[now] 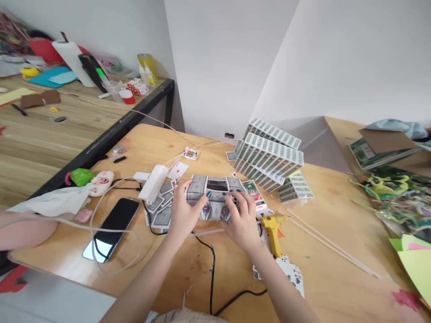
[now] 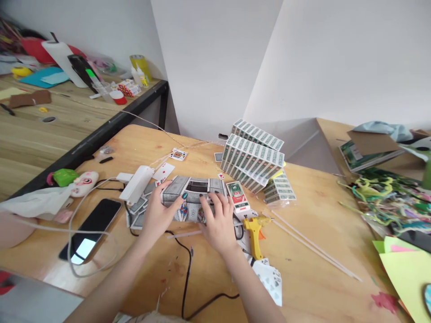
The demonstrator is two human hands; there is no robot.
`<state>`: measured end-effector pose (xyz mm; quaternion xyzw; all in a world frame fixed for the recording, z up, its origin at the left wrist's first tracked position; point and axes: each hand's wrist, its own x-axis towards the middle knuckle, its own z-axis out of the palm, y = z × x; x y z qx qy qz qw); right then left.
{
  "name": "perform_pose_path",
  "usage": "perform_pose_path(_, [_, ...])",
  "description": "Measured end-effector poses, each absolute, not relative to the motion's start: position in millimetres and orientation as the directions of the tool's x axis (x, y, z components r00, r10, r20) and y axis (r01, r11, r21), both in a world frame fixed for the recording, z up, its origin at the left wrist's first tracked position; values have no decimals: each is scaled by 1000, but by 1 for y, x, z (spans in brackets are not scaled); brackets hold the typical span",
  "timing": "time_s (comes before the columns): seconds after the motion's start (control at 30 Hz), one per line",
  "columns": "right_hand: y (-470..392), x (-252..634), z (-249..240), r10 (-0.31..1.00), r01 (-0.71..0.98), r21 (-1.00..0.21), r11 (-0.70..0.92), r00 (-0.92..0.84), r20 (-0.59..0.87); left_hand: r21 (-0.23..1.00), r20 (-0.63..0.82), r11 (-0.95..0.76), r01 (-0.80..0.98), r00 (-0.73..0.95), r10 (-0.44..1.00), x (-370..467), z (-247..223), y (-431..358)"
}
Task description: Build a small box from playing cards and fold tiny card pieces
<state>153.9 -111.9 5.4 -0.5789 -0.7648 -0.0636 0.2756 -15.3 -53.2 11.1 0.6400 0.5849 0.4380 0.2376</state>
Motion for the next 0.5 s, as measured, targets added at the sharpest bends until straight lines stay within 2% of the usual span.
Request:
perform_pose_path(0.2, [-119,126,17,872,914,-323,244,-61,485,884,281,-280,374,54,958,-27,7,-19])
perform_pose_path(0.27, [-127,119,19,882,901,-354,251,-62,467,877,295,-300,376,72,953,-34,3,-14])
perform_pose_path(0.4, [-141,115,20,882,862,-423,281,-58,468,855,265,-225,468,-21,964,-44,-10,-19])
perform_pose_path(0.5, [-145,115,21,873,804,-505,314,-36,486,867,192,-119,484,-104,976,-42,-21,-32])
